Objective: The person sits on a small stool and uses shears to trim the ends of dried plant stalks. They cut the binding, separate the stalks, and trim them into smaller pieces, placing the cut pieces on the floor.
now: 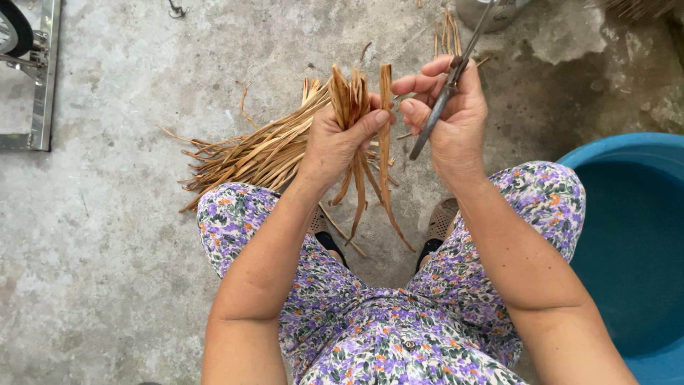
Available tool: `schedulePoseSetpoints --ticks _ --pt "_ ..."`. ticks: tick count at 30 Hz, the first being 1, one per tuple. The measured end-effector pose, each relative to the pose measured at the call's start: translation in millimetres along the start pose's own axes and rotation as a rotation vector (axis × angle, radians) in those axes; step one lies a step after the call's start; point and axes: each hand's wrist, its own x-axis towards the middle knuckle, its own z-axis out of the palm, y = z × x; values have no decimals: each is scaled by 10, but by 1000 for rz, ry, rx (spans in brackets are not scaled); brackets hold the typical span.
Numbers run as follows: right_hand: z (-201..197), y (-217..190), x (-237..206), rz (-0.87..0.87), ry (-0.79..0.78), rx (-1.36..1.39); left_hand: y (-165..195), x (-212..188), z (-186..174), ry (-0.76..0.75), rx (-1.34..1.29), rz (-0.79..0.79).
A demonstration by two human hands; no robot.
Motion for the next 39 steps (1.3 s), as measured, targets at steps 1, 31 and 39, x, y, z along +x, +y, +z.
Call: schedulePoseSetpoints --ticks 1,31,39 --pt "-3 -7 -6 -8 -7 -4 4 -8 7 -12 26 -5" --pt "195 -135 -83 103 -176 -822 -6 71 -91 183 -300 111" --pt "243 -137 -91 -3 -170 -860 6 61 -68 206 -286 102"
